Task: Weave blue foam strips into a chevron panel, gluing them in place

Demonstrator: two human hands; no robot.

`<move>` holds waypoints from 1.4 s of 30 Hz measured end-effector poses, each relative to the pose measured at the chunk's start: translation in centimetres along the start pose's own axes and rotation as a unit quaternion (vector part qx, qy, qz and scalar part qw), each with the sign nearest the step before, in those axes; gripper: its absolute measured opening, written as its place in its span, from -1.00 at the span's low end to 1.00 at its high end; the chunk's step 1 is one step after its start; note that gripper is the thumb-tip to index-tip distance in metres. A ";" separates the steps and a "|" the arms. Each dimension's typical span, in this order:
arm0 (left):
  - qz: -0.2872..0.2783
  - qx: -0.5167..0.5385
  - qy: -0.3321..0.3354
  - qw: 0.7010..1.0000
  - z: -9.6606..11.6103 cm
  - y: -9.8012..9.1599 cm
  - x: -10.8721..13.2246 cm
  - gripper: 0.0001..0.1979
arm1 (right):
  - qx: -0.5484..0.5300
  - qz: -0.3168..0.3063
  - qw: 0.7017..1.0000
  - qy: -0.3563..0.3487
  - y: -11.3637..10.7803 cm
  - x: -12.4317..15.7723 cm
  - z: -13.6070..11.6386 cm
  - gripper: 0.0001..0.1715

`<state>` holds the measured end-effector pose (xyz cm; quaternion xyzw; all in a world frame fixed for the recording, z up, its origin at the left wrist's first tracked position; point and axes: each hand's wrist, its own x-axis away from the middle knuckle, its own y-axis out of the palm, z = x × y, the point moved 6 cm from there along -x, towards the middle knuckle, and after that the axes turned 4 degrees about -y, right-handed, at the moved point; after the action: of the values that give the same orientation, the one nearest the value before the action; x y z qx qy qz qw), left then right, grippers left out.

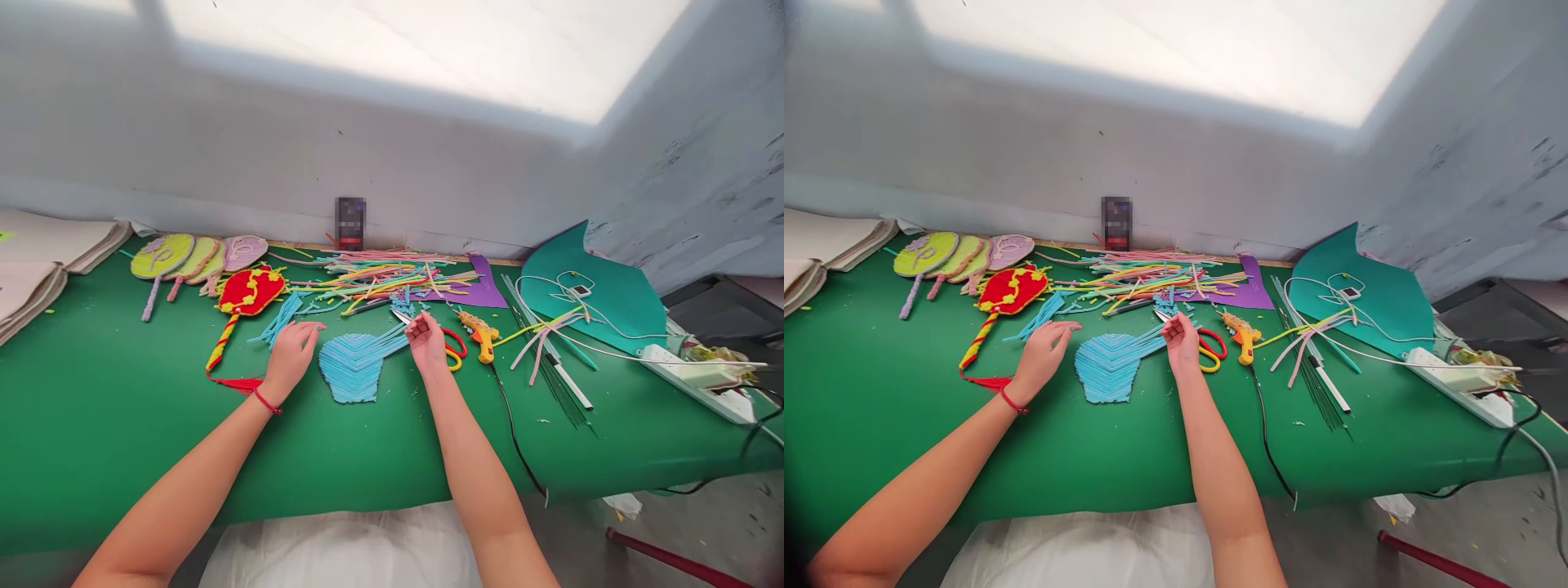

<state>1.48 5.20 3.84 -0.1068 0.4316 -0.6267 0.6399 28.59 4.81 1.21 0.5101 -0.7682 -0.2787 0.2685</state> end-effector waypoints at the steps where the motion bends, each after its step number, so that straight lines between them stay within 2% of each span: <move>1: -0.002 -0.001 0.010 1.000 0.0 0.3 0.2 -0.67 | -0.003 0.002 1.000 0.004 0.0 0.1 0.1 -0.80; 5: -0.015 0.024 0.038 0.999 0.9 1.5 0.8 -0.75 | -0.032 0.007 0.999 0.022 0.3 0.3 0.5 -0.81; 7: -0.028 0.041 0.055 0.997 1.7 2.1 -0.2 -0.77 | -0.041 0.010 0.999 0.026 0.3 0.3 0.6 -0.80; 9: -0.013 0.051 0.058 0.997 2.1 2.2 -2.9 -0.77 | -0.043 0.009 0.999 0.030 0.3 0.3 0.7 -0.80; 11: -0.001 0.024 0.037 0.999 1.5 2.2 -7.1 -0.77 | -0.042 0.009 0.998 0.038 0.3 0.3 0.8 -0.80; 13: 0.006 -0.048 -0.049 0.998 -0.8 2.1 -11.8 -0.77 | -0.045 0.009 0.998 0.047 0.3 0.3 1.0 -0.81; 15: 0.022 -0.076 -0.104 0.991 -3.4 1.7 -15.9 -0.74 | -0.049 0.004 0.997 0.053 0.2 0.3 1.2 -0.83; 17: 0.032 -0.099 -0.157 0.982 -6.2 1.4 -18.7 -0.72 | -0.050 -0.005 0.997 0.057 0.2 0.2 1.3 -0.85; 19: 0.031 -0.113 -0.203 0.972 -8.8 1.5 -20.2 -0.70 | -0.046 -0.015 0.997 0.063 0.1 0.1 1.3 -0.86; 22: 0.011 -0.106 -0.242 0.965 -11.3 2.5 -21.1 -0.74 | -0.045 -0.021 0.996 0.071 0.0 -0.1 1.3 -0.86; 26: 0.002 -0.077 -0.262 0.962 -12.5 4.0 -21.6 -0.75 | -0.060 -0.018 0.994 0.086 0.2 0.0 1.2 -0.86; 31: 0.022 -0.042 -0.271 0.962 -12.5 4.9 -21.7 -0.74 | -0.060 0.001 0.994 0.095 0.4 0.3 1.2 -0.84; 38: 0.056 0.012 -0.291 0.955 -11.8 4.7 -21.6 -0.83 | -0.072 0.010 0.992 0.101 0.5 0.4 1.1 -0.84; 42: 0.096 0.046 -0.293 0.950 -10.8 4.0 -21.3 -0.86 | -0.073 0.011 0.991 0.108 0.4 0.4 1.3 -0.84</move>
<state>0.28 29.39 3.53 -0.2142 0.2035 -0.5230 0.7995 27.34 4.79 0.61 0.5082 -0.7177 -0.2742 0.3891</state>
